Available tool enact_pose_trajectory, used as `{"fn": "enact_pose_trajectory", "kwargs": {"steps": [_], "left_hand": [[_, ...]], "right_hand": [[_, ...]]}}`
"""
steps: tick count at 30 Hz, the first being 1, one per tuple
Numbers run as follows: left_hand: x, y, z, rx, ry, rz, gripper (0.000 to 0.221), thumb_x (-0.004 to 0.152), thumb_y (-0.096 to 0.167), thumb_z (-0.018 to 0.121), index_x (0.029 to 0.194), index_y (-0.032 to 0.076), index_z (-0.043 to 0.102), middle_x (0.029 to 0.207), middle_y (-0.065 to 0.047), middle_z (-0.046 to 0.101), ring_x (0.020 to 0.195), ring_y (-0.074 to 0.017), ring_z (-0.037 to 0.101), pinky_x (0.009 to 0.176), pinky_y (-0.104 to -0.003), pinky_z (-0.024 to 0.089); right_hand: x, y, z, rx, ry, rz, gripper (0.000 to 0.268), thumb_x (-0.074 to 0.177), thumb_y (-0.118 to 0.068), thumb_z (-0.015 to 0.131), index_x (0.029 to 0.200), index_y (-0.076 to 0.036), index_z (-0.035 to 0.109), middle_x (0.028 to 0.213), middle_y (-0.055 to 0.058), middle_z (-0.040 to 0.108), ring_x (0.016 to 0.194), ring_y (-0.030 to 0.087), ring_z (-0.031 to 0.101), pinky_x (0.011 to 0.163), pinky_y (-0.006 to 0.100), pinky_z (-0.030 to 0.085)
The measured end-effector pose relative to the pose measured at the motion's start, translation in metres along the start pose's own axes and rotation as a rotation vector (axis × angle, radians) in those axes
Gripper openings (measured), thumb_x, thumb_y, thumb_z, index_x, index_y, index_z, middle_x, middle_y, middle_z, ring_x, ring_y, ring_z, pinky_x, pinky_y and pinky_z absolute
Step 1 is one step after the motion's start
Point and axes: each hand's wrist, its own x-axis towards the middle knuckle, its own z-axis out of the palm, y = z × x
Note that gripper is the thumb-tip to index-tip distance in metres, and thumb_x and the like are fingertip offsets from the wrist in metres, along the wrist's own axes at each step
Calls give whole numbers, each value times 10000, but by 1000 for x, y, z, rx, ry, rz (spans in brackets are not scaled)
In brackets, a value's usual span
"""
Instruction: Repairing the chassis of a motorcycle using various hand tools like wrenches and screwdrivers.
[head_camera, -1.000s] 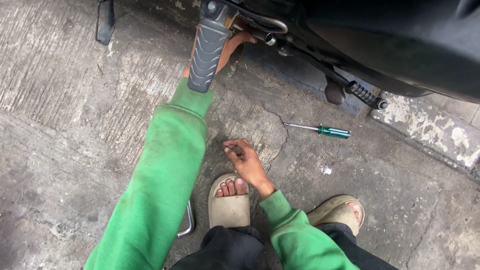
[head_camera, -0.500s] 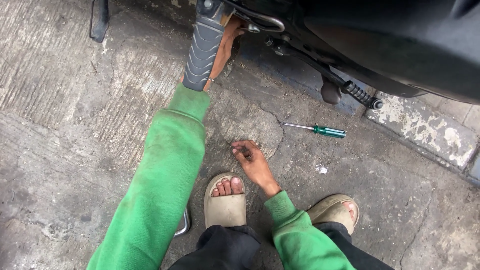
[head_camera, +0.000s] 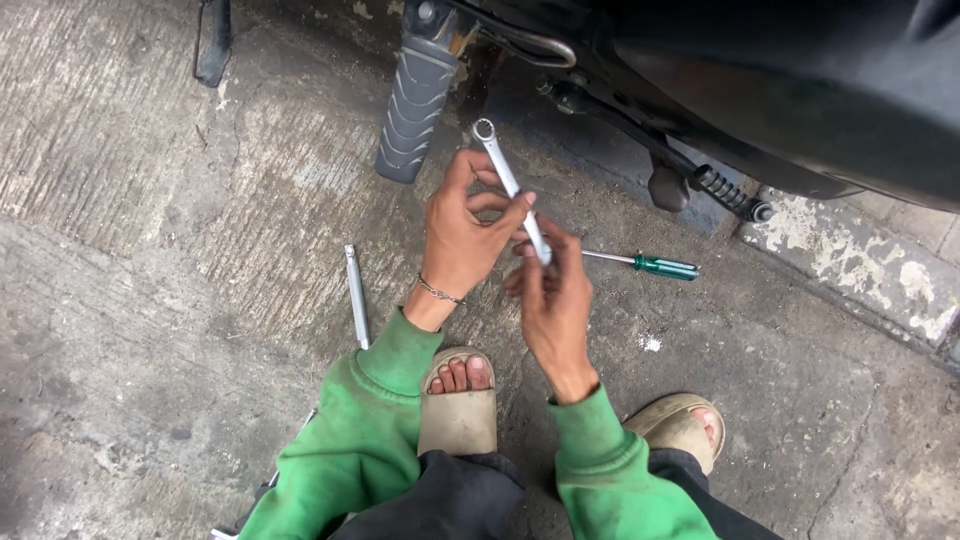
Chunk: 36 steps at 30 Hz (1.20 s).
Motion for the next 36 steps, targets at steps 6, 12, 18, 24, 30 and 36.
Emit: {"fn": "enact_pose_trajectory", "kwargs": {"steps": [6, 12, 18, 24, 30, 36], "left_hand": [[44, -18, -1, -22, -10, 179, 263, 1124, 264, 467, 1244, 47, 554, 1059, -175, 668, 910, -264, 746, 640, -323, 692], [79, -23, 18, 241, 36, 190, 518, 803, 285, 855, 1189, 61, 592, 1078, -124, 739, 874, -180, 797, 633, -248, 716], [74, -4, 32, 318, 214, 300, 409, 781, 265, 873, 1049, 29, 674, 934, -100, 762, 803, -176, 764, 668, -277, 648], [74, -24, 52, 357, 314, 283, 449, 821, 278, 826, 1180, 59, 670, 1027, -158, 779, 900, -227, 788, 704, -288, 709], [69, 1, 55, 361, 394, 262, 400, 765, 182, 872, 1096, 19, 718, 932, -107, 805, 797, -204, 803, 731, -292, 660], [66, -10, 57, 334, 339, 230, 517, 817, 209, 846, 1266, 52, 641, 1066, -136, 798, 926, -228, 813, 836, -308, 703]], "right_hand": [[27, -44, -55, -37, 40, 50, 244, 1076, -17, 470, 1227, 107, 617, 765, 198, 711, 547, 200, 681, 471, 281, 543], [37, -82, -97, -117, 158, 34, 167, 1072, 72, 564, 1202, 59, 668, 821, 131, 697, 689, 182, 692, 579, 229, 565], [35, -17, -120, 143, 350, -50, 203, 1120, -182, 588, 977, -39, 614, 873, 83, 668, 581, 90, 508, 576, 224, 483], [59, 48, -145, -277, 187, -441, 193, 1114, -121, 638, 1059, 62, 615, 859, 189, 715, 672, 250, 703, 548, 298, 529], [60, 42, -145, -223, 180, -386, 182, 1098, -84, 663, 1045, 84, 614, 896, 193, 706, 698, 246, 691, 602, 302, 542], [57, 23, -138, 17, 163, -255, 85, 1125, 2, 585, 1068, 65, 573, 918, 171, 622, 745, 232, 647, 828, 405, 689]]}}
